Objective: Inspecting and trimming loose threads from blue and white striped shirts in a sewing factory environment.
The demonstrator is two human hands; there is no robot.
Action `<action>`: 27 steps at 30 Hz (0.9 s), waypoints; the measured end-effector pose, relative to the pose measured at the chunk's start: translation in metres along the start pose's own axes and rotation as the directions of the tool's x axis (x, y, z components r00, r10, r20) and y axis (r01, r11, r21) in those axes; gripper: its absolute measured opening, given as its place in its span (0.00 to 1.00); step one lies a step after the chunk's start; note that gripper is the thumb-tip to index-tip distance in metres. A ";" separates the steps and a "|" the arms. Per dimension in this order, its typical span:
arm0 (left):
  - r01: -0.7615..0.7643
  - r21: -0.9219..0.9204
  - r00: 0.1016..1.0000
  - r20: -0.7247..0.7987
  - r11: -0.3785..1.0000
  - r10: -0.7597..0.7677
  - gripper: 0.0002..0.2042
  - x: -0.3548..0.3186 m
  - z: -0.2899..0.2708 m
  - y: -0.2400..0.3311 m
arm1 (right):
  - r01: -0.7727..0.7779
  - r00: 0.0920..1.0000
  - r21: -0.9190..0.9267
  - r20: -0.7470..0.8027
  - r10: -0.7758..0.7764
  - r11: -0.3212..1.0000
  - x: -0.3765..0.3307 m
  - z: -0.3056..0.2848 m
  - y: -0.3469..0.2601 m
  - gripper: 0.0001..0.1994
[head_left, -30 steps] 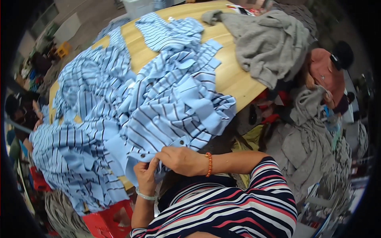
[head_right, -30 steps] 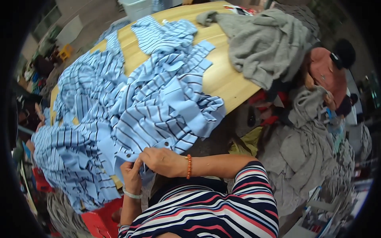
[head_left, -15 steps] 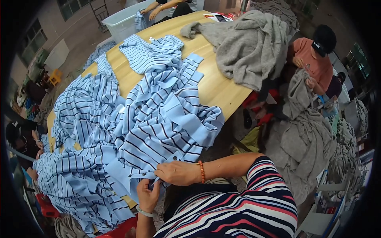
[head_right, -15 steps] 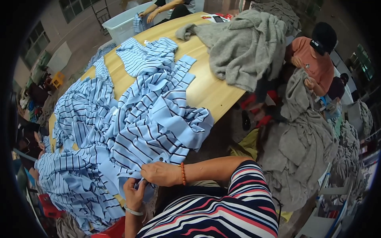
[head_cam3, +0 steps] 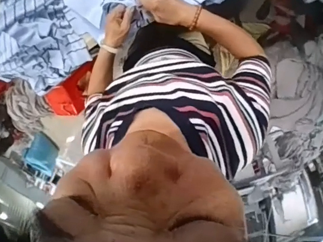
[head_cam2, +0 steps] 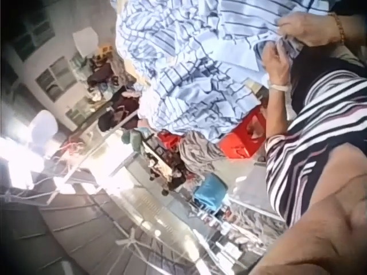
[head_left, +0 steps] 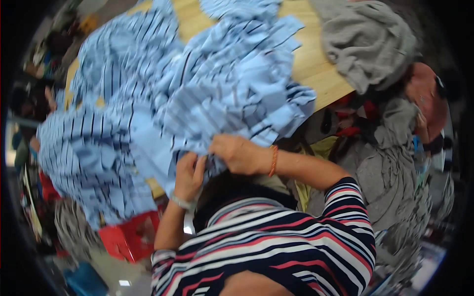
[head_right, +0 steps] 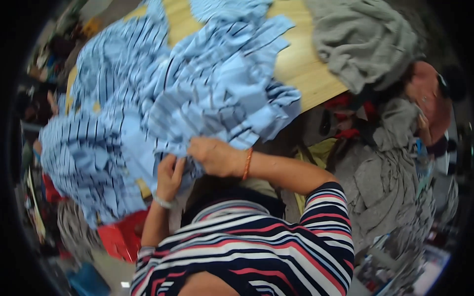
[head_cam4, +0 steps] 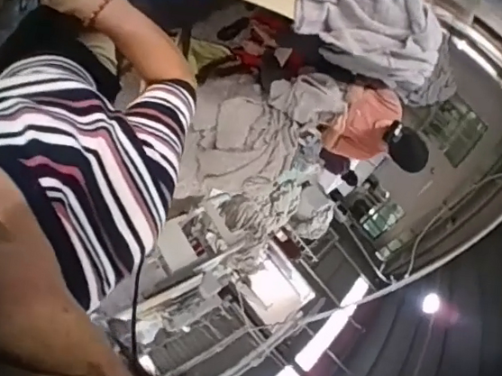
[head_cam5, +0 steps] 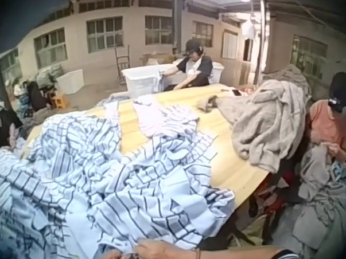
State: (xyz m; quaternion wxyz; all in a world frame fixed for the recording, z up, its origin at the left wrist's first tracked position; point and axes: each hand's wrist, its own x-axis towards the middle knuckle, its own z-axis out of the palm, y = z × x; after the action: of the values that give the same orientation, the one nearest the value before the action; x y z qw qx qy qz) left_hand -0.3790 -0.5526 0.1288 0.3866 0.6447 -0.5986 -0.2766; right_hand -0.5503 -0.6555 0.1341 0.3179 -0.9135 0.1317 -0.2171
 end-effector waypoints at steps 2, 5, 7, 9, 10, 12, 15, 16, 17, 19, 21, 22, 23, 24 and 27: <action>-0.024 0.016 1.000 -0.009 1.000 0.024 0.13 0.005 -0.001 0.003 | 0.069 0.997 -0.002 -0.014 -0.069 0.998 0.001 -0.007 0.004 0.13; 0.034 -0.062 0.999 0.000 0.998 -0.034 0.12 0.003 -0.001 0.001 | 0.098 0.993 0.036 0.059 -0.100 0.995 0.005 -0.013 0.008 0.13; -0.026 -0.077 1.000 -0.010 0.997 0.025 0.12 0.003 -0.001 -0.003 | 0.117 0.985 0.012 0.128 -0.117 0.993 0.008 -0.014 0.010 0.13; -0.022 -0.076 1.000 -0.006 0.997 0.022 0.11 0.002 -0.002 -0.003 | 0.114 0.984 0.042 0.131 -0.119 0.993 0.010 -0.016 0.010 0.12; -0.031 -0.076 1.000 -0.005 0.997 0.031 0.11 0.003 -0.002 -0.002 | 0.113 0.984 0.060 0.131 -0.120 0.992 0.010 -0.017 0.010 0.12; -0.027 -0.065 1.000 0.008 0.998 0.027 0.11 0.003 -0.003 -0.003 | 0.075 0.988 0.100 0.128 -0.087 0.992 0.010 -0.017 0.011 0.10; -0.022 -0.051 0.999 0.041 0.998 0.025 0.10 0.004 -0.004 -0.002 | -0.007 0.989 0.186 0.147 -0.021 0.982 0.009 -0.019 0.013 0.05; -0.027 -0.048 0.998 0.061 0.998 0.030 0.11 0.004 -0.004 -0.002 | -0.022 0.989 0.218 0.146 -0.010 0.976 0.010 -0.019 0.012 0.05; -0.022 -0.051 0.997 0.066 0.998 0.026 0.11 0.004 -0.004 -0.004 | -0.037 0.989 0.250 0.145 0.001 0.967 0.010 -0.019 0.012 0.06; -0.040 -0.027 0.997 0.062 0.999 0.042 0.11 0.006 -0.004 -0.007 | 0.006 0.993 0.256 0.110 -0.036 0.967 0.012 -0.017 0.018 0.05; -0.002 -0.053 0.996 0.087 0.999 0.006 0.11 0.007 -0.007 -0.007 | 0.054 0.994 0.262 0.076 -0.076 0.964 0.015 -0.016 0.019 0.05; 0.034 -0.076 0.994 0.109 0.997 -0.026 0.12 0.007 -0.008 -0.007 | -0.019 0.993 0.318 0.114 -0.018 0.948 0.018 -0.018 0.018 0.04; 0.039 -0.075 0.994 0.107 0.996 -0.031 0.12 0.006 -0.008 -0.008 | -0.093 0.987 0.370 0.155 0.037 0.924 0.019 -0.018 0.017 0.04; 0.046 -0.078 0.992 0.120 0.996 -0.037 0.11 0.007 -0.009 -0.010 | -0.090 0.987 0.372 0.155 0.033 0.924 0.020 -0.017 0.018 0.04; 0.114 -0.065 0.985 0.136 0.991 -0.104 0.08 0.002 -0.017 -0.007 | -0.139 0.987 0.390 0.131 0.095 0.910 0.022 -0.013 0.020 0.06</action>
State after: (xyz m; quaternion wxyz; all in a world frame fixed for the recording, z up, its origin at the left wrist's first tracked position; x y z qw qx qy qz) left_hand -0.3611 -0.5519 0.1323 0.3534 0.6423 -0.5763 -0.3611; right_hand -0.5392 -0.6855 0.1374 0.5159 -0.8308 0.1219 -0.1695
